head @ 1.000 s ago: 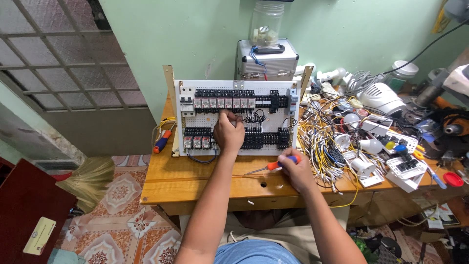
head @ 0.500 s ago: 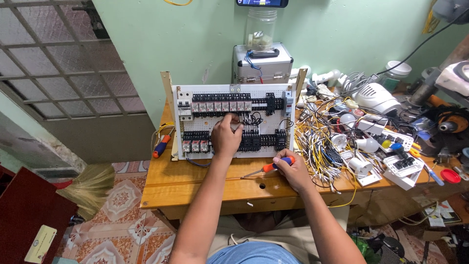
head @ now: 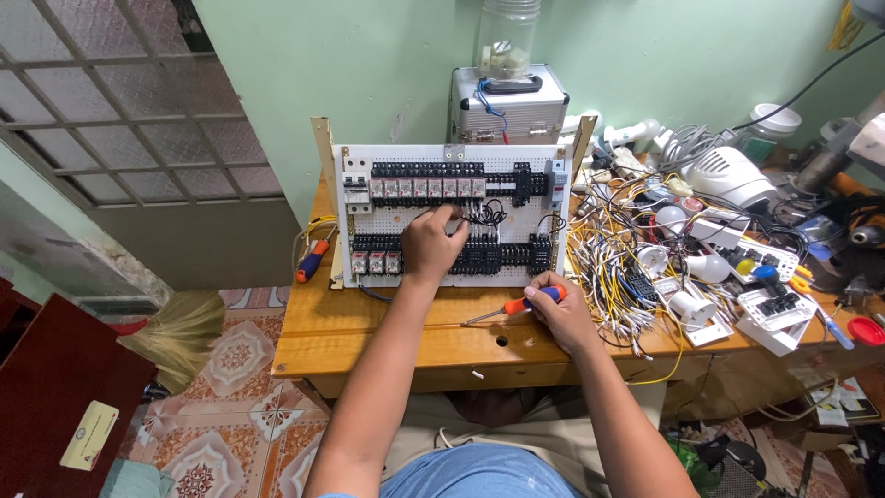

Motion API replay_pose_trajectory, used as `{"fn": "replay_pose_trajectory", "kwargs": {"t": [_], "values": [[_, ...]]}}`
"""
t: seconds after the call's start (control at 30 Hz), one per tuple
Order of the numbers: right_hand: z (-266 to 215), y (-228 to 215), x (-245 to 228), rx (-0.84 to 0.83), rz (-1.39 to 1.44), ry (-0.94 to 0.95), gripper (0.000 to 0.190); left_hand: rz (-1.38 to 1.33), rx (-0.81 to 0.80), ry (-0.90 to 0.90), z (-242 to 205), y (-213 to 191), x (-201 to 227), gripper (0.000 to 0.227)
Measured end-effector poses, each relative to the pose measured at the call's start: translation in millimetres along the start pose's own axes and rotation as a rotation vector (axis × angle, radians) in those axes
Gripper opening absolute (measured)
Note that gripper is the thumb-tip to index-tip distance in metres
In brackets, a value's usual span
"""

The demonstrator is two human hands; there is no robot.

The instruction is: The person sits on the floor and uses a screwdriver to connect wires to a white electrical panel mounted on a wooden table. They repeatedly strip wire ends, insert them into terminal blocks, and tighten the screws to secure the connections.

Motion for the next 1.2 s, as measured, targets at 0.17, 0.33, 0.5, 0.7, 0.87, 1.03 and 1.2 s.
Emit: {"fn": "replay_pose_trajectory", "kwargs": {"t": [0.17, 0.33, 0.5, 0.7, 0.87, 1.03, 1.2], "values": [[-1, 1, -3, -0.005, -0.004, -0.002, 0.015, -0.01, 0.076, 0.007, -5, 4, -2, 0.014], [-1, 1, -4, 0.001, -0.002, -0.005, 0.016, -0.022, 0.111, 0.047, -7, 2, 1, 0.012], [-1, 1, -8, 0.0, -0.011, -0.011, 0.016, -0.056, 0.148, 0.029, -7, -6, -2, 0.012], [-1, -2, 5, -0.004, -0.003, 0.008, 0.017, -0.166, -0.03, -0.203, 0, -42, 23, 0.012], [0, 0, -1, -0.003, 0.002, 0.008, 0.017, -0.108, -0.095, -0.339, 1, -25, 10, 0.012], [0, 1, -2, -0.008, 0.007, 0.003, 0.017, -0.127, -0.128, -0.329, 2, -33, 17, 0.012], [0, 0, -2, -0.007, 0.011, 0.007, 0.017, -0.169, -0.09, -0.28, 0, -25, 12, 0.01]]}}
Point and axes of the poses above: each hand's wrist, its own z-axis towards the middle knuckle, its own y-axis out of the palm, x = y × z, the point moved 7 cm from there along z, towards the middle knuckle, and after that the axes turned 15 degrees about -y, right-handed, at the moved point
